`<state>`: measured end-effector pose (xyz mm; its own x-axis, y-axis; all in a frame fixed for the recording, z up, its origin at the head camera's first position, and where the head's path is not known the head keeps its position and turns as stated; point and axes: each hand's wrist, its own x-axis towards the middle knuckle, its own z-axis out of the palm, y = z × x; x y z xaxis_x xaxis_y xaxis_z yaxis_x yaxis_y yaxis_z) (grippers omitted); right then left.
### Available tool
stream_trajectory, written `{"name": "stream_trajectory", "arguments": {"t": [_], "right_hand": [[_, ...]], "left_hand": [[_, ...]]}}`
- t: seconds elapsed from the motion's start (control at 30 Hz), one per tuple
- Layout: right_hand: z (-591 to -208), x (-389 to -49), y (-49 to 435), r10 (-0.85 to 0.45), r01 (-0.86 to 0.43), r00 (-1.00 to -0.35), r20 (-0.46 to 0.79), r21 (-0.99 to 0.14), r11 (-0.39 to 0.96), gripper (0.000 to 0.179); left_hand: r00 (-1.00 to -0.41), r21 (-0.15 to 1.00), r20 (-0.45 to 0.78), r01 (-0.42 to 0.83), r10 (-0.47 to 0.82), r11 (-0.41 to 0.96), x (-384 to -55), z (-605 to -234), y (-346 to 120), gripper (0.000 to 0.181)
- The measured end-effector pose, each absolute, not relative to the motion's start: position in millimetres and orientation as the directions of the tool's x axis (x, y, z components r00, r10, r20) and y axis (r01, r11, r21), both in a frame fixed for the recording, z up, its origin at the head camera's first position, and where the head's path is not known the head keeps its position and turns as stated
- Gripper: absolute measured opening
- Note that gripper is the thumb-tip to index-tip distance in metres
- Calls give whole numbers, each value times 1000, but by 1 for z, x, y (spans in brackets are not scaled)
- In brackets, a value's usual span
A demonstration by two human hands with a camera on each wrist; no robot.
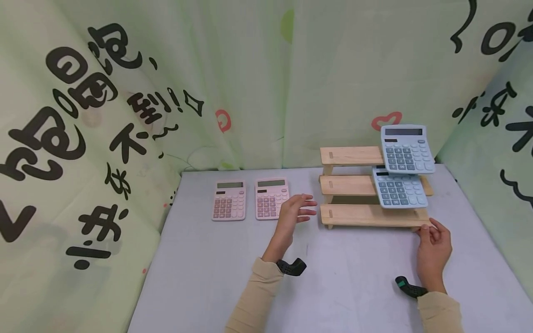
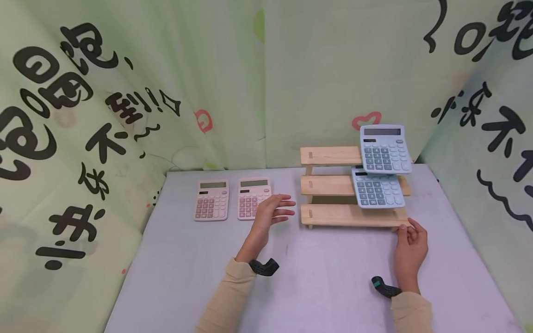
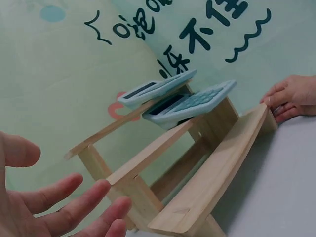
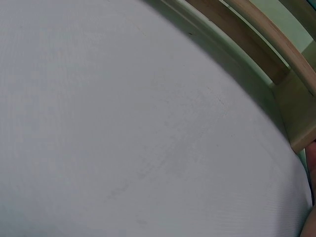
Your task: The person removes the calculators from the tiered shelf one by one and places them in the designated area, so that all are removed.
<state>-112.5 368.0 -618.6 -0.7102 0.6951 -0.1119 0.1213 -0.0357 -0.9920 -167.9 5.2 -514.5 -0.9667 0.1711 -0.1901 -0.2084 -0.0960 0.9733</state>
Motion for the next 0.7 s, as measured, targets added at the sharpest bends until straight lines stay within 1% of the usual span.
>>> {"name": "stream_trajectory", "arguments": {"t": [0.17, 0.4, 0.5, 0.7], "right_hand": [[-618, -112, 368, 694, 118, -712, -108, -992, -34, 42], [-618, -112, 368, 693, 111, -714, -94, -994, -20, 41], [-619, -112, 368, 695, 122, -712, -100, -992, -18, 41], [-619, -111, 367, 696, 126, -711, -102, -992, -18, 41]], "left_hand": [[-954, 962, -215, -244, 211, -122, -165, -515, 17, 37], [-943, 947, -222, -269, 246, -175, -163, -515, 30, 45], [-940, 941, -233, -283, 251, -186, -163, -516, 36, 45], [-930, 920, -280, -331, 240, -210, -164, -517, 49, 37]]}}
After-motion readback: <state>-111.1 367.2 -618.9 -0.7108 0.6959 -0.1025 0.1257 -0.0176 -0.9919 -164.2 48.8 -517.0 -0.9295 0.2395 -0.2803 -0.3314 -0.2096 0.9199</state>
